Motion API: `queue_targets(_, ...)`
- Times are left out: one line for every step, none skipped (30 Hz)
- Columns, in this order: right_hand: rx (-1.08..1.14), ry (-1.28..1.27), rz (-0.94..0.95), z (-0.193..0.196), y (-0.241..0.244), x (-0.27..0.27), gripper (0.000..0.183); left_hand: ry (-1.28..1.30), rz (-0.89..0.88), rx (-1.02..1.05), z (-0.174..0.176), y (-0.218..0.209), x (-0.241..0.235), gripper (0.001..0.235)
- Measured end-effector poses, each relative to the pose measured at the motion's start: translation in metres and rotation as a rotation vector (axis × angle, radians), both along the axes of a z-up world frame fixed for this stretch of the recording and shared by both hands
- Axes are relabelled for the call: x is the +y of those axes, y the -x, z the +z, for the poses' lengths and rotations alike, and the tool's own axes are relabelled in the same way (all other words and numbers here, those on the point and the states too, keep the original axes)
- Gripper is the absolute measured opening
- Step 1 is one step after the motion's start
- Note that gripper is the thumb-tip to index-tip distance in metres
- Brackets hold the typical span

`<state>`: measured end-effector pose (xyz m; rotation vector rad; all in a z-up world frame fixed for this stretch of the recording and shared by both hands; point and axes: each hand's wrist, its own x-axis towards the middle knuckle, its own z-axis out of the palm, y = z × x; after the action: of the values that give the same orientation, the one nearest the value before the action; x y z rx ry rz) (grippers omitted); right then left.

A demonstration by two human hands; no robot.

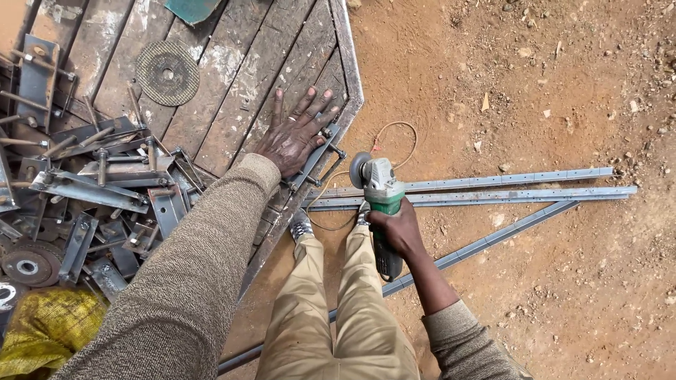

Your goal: Using a handheld angle grinder to smooth the edges of small metal brackets and components.

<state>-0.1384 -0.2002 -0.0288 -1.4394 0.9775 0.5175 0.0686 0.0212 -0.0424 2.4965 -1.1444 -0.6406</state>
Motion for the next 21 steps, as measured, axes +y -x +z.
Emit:
queue_targets(-0.037,-0.018,0.008,0.004,-0.005,0.000,0.043,-0.010,-0.005,-0.006,-0.001,-0.001,-0.001,0.057)
queue_targets(-0.068,-0.040,0.018,0.009,-0.007,0.002,0.041,-0.024,-0.007,-0.007,-0.001,0.001,0.000,0.057)
queue_targets(-0.066,-0.042,0.020,-0.001,-0.007,0.004,0.041,-0.026,-0.005,-0.005,0.002,0.003,0.001,0.057)
queue_targets(-0.073,-0.068,0.043,-0.011,-0.009,0.006,0.040,-0.023,-0.005,-0.006,0.004,0.002,0.000,0.058)
queue_targets(-0.080,-0.094,0.065,-0.022,-0.011,0.008,0.039,-0.020,-0.004,-0.007,0.006,0.001,0.000,0.058)
queue_targets(-0.079,-0.098,0.067,-0.032,-0.011,0.001,0.039,-0.025,-0.002,-0.006,0.005,0.000,0.000,0.058)
queue_targets(-0.053,-0.109,0.087,-0.041,-0.011,-0.006,0.039,-0.018,0.001,0.003,0.004,0.000,0.000,0.058)
queue_targets(-0.023,-0.117,0.102,-0.050,-0.010,-0.014,0.040,-0.007,0.000,0.016,0.003,0.000,-0.002,0.058)
queue_targets(-0.018,-0.117,0.101,-0.032,-0.013,-0.016,0.040,-0.008,-0.001,0.021,0.004,0.003,0.001,0.058)
queue_targets(0.017,-0.145,0.148,-0.015,-0.021,-0.021,0.038,-0.013,0.000,0.012,0.004,0.002,0.000,0.059)
queue_targets(0.051,-0.172,0.195,0.002,-0.028,-0.026,0.037,-0.018,0.001,0.003,0.004,0.001,-0.001,0.059)
queue_targets(0.049,-0.168,0.193,-0.010,-0.021,-0.029,0.037,-0.015,-0.002,0.001,0.001,0.002,-0.001,0.059)
queue_targets(0.047,-0.184,0.157,-0.022,-0.014,-0.032,0.038,-0.004,0.002,0.004,-0.001,0.003,-0.002,0.059)
queue_targets(0.044,-0.206,0.124,-0.036,-0.008,-0.032,0.039,0.000,0.008,0.005,-0.003,0.003,0.001,0.059)
queue_targets(0.040,-0.208,0.125,-0.041,-0.009,-0.027,0.039,-0.002,0.009,0.002,-0.002,0.000,0.001,0.059)
queue_targets(0.032,-0.262,0.033,-0.045,-0.007,-0.023,0.039,-0.007,0.005,-0.009,-0.001,0.001,0.001,0.059)
queue_targets(0.023,-0.315,-0.058,-0.050,-0.004,-0.019,0.040,-0.012,0.001,-0.020,-0.001,0.002,0.001,0.058)
queue_targets(0.024,-0.315,-0.058,-0.044,-0.012,-0.021,0.040,-0.012,0.001,-0.019,-0.002,0.001,0.001,0.058)
queue_targets(0.015,-0.313,-0.035,-0.037,-0.019,-0.022,0.039,-0.016,-0.003,-0.016,-0.003,0.000,0.001,0.059)
queue_targets(0.008,-0.311,-0.010,-0.031,-0.026,-0.023,0.039,-0.020,-0.005,-0.011,-0.003,0.000,0.002,0.059)
queue_targets(0.010,-0.313,-0.009,-0.036,-0.023,-0.023,0.039,-0.021,-0.003,-0.009,-0.002,0.002,0.001,0.059)
